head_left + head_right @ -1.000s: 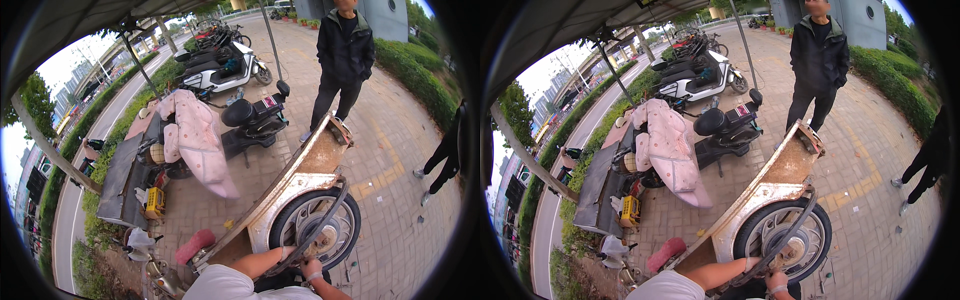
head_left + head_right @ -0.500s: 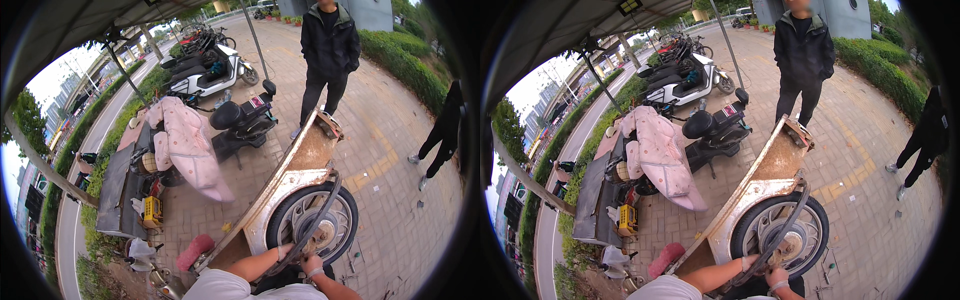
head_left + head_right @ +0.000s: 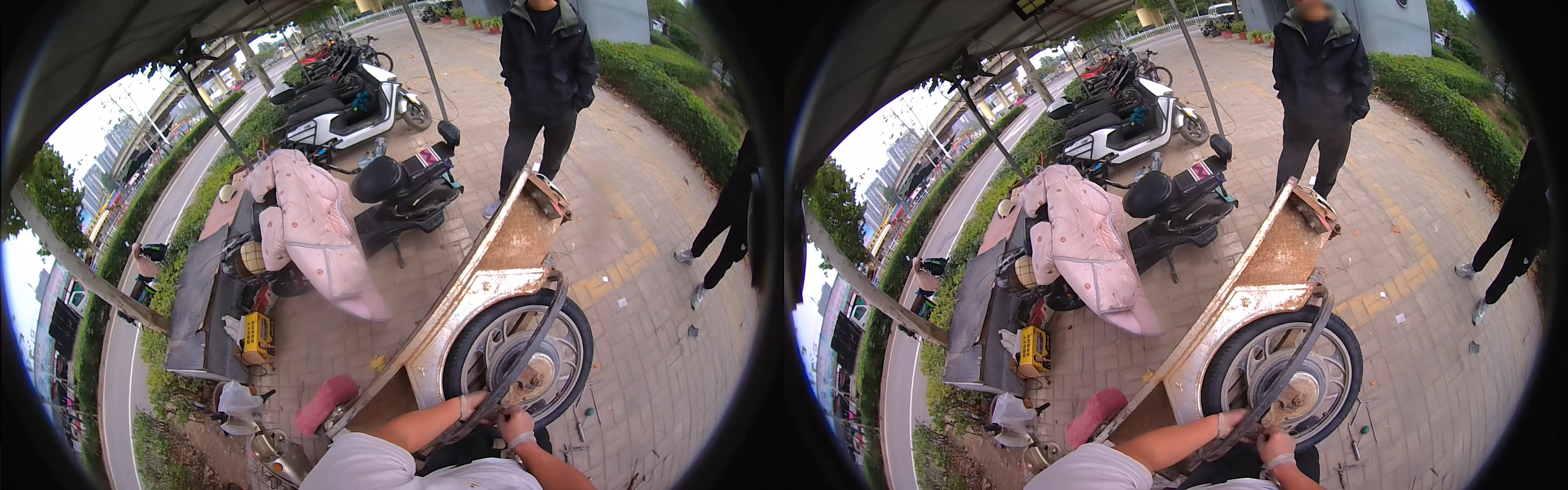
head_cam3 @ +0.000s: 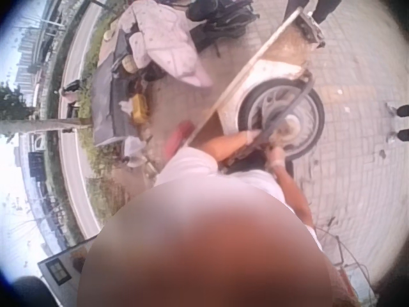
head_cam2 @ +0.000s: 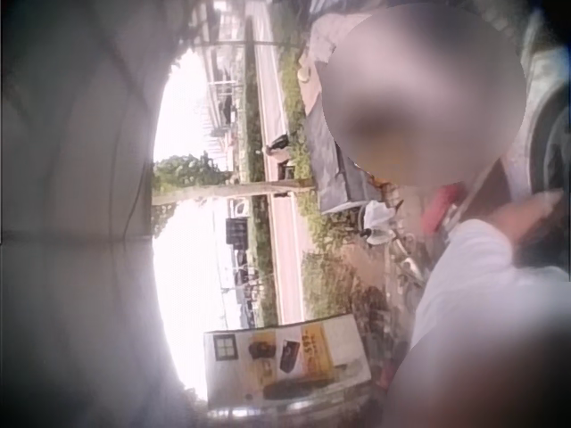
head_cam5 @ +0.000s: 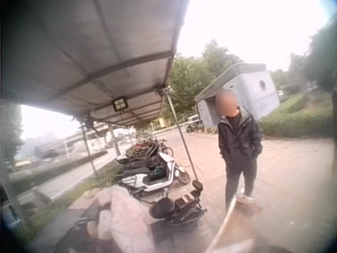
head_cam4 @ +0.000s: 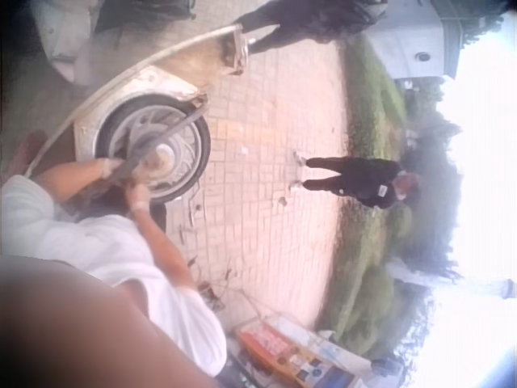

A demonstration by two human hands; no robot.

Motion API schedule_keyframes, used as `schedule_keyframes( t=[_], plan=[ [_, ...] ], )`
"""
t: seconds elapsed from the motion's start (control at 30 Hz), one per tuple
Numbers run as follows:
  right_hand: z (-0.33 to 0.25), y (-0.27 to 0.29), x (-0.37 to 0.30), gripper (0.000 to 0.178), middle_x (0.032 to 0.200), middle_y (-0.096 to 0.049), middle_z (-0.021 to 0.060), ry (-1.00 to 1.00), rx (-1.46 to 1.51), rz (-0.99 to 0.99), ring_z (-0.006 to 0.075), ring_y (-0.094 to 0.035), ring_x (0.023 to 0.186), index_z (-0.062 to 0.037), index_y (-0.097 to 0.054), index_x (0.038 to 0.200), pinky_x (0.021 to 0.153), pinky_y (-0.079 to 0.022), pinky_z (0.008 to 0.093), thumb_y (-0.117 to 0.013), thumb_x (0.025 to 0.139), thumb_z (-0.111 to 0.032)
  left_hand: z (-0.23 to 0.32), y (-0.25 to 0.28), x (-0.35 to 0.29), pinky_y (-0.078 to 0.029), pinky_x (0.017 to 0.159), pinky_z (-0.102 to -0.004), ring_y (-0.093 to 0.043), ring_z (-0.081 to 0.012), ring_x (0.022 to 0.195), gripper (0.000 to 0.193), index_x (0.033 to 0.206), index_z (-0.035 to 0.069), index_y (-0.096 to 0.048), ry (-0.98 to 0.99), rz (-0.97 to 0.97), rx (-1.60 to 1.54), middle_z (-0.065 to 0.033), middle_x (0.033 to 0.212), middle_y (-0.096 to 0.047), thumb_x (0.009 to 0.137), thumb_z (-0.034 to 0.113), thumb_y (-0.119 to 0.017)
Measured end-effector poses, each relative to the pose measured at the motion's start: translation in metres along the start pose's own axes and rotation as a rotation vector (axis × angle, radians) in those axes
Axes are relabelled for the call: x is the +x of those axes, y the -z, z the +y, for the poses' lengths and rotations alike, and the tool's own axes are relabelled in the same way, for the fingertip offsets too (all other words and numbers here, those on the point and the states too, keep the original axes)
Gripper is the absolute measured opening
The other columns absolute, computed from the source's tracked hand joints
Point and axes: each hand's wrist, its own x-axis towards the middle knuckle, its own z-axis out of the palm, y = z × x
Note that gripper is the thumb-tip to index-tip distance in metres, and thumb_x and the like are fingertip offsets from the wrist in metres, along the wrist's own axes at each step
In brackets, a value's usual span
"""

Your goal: The person works on a rusty mechanical assembly attached to a wheel, using a wrench and a screwdriver to loosen and tighten bolts. The person manipulates the wheel and surrounding components while standing in a cluttered outdoor workspace.

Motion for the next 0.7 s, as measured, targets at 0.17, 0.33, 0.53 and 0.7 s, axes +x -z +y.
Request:
schedule_keyframes(
  t=[0.17, 0.33, 0.53, 0.7],
  plan=[
    [0.001, -0.001, 0.001, 0.012, 0.072, -0.065, 0.0177, -0.056, -0.023, -0.08, 0.0359, -0.064, 0.069, -0.0064, -0.068, 0.071, 0.064, -0.052, 0.0441, -0.067, 0.071, -0.018, 0.0, 0.007, 0.01, -0.055, 0.064, -0.031, -0.066, -0.0184, 0.076, 0.026, 0.1, 0.006, -0.066, 0.064, -0.133, -0.01, -0.0063, 0.091, -0.069, 0.091, 0.029, -0.056],
    [0.007, -0.004, -0.003, 0.012, 0.067, -0.065, 0.0159, 0.02, -0.037, -0.025, 0.0354, -0.064, 0.062, -0.009, -0.065, 0.069, 0.06, -0.051, 0.0459, -0.067, 0.072, -0.02, -0.003, 0.019, 0.02, -0.055, 0.066, -0.0316, -0.066, -0.0183, 0.076, 0.024, 0.098, 0.007, -0.066, 0.113, -0.145, -0.011, -0.0055, 0.09, -0.069, 0.09, 0.029, -0.058],
    [0.01, -0.004, -0.004, 0.013, 0.067, -0.064, 0.0139, 0.066, -0.098, -0.018, 0.0333, -0.063, 0.062, -0.0102, -0.064, 0.07, 0.058, -0.047, 0.0464, -0.067, 0.074, -0.023, -0.004, 0.017, 0.018, -0.055, 0.067, -0.0322, -0.065, -0.0183, 0.077, 0.023, 0.096, 0.007, -0.066, 0.122, -0.081, 0.014, -0.0054, 0.089, -0.069, 0.089, 0.028, -0.059],
    [0.009, -0.002, -0.003, 0.016, 0.071, -0.064, 0.0126, 0.13, -0.159, -0.031, 0.0314, -0.063, 0.064, -0.0106, -0.062, 0.07, 0.062, -0.045, 0.0461, -0.065, 0.075, -0.026, -0.004, 0.016, 0.014, -0.054, 0.068, -0.0327, -0.065, -0.0183, 0.078, 0.022, 0.095, 0.008, -0.066, 0.147, -0.054, 0.011, -0.0052, 0.088, -0.069, 0.088, 0.028, -0.06]
  ],
)
